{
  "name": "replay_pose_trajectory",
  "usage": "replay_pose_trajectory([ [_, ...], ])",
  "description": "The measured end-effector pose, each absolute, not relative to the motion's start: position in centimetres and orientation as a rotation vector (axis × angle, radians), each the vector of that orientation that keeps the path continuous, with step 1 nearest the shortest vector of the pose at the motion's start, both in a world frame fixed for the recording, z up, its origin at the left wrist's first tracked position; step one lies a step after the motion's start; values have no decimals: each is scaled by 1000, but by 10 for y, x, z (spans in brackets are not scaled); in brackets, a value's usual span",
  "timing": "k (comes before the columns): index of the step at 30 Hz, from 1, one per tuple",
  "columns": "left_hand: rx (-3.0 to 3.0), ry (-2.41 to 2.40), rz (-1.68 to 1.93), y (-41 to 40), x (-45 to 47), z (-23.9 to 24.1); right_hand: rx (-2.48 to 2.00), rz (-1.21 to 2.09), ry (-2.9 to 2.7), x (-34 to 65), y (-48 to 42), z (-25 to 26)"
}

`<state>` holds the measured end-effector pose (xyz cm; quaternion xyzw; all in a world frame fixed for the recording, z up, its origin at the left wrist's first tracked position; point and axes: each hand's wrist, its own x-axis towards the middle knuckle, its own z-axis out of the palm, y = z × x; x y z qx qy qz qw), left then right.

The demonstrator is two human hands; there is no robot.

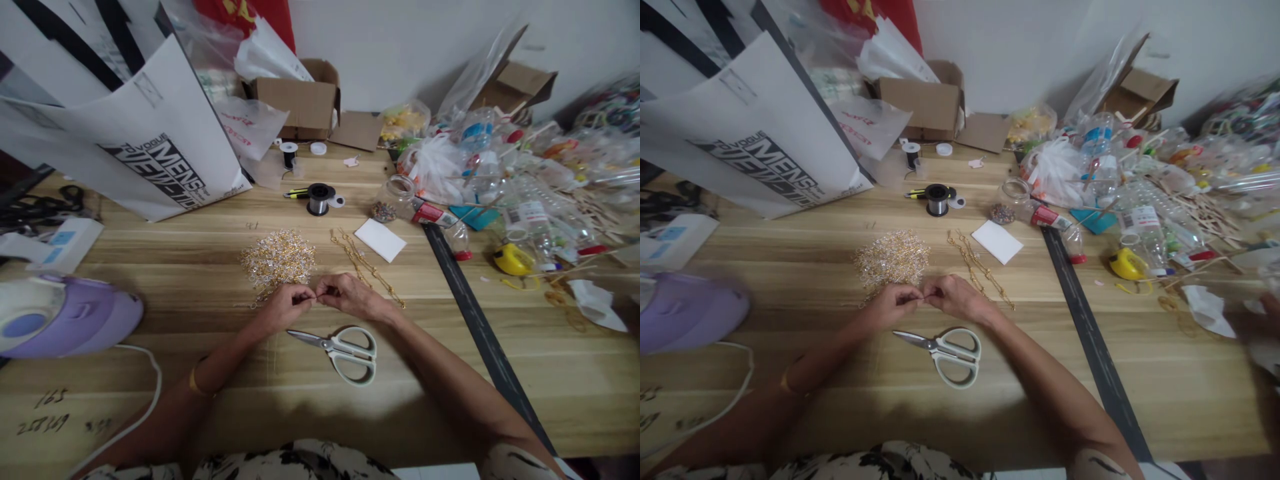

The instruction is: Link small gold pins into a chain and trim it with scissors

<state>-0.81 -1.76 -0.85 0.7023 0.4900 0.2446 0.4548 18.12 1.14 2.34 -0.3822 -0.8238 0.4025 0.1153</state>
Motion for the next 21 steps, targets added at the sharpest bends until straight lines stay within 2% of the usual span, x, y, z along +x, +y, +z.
replay_pose_trajectory([
  [14,1735,1190,615,-17,-9,-8,-1101,1128,-2408,182,10,24],
  [21,1730,1200,613,-16,-10,-14,-1123,929,-2473,178,5,22],
])
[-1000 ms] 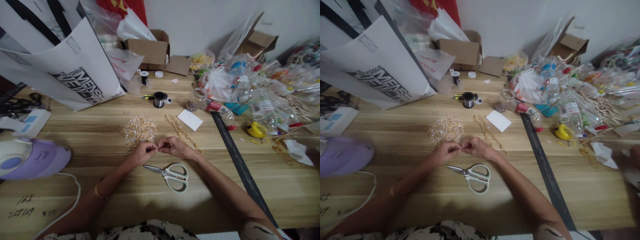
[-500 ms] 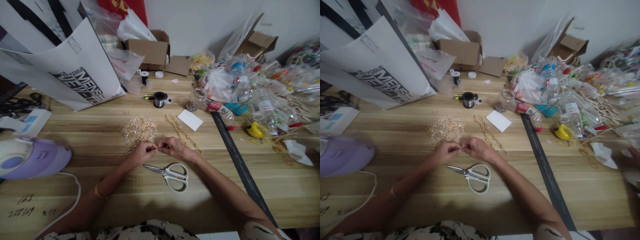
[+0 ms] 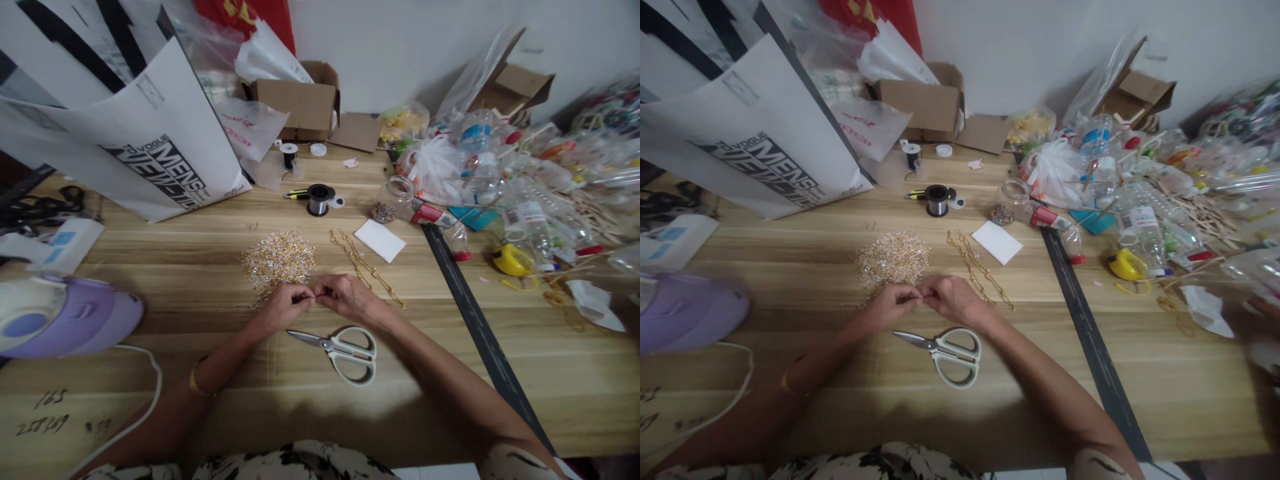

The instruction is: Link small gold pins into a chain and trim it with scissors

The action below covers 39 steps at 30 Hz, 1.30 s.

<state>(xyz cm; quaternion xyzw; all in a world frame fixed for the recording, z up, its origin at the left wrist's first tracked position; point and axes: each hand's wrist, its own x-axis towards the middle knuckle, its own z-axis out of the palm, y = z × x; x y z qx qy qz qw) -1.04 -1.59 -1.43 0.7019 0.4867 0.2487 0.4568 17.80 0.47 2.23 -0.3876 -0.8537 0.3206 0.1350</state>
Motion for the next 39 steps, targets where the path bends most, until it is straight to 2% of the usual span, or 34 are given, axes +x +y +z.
replay_pose_trajectory([
  [9,1663,1197,615,-16,-11,-12,-1180,466,-2781,171,-9,32],
  [14,1659,1205,618,-15,-11,-10,-1191,419,-2823,170,-11,33],
  [32,1605,1102,730,-19,-11,-20,-1267,698,-2751,173,-4,29],
  [39,1605,1102,704,-18,-13,-16,-1212,1164,-2443,176,2,28],
])
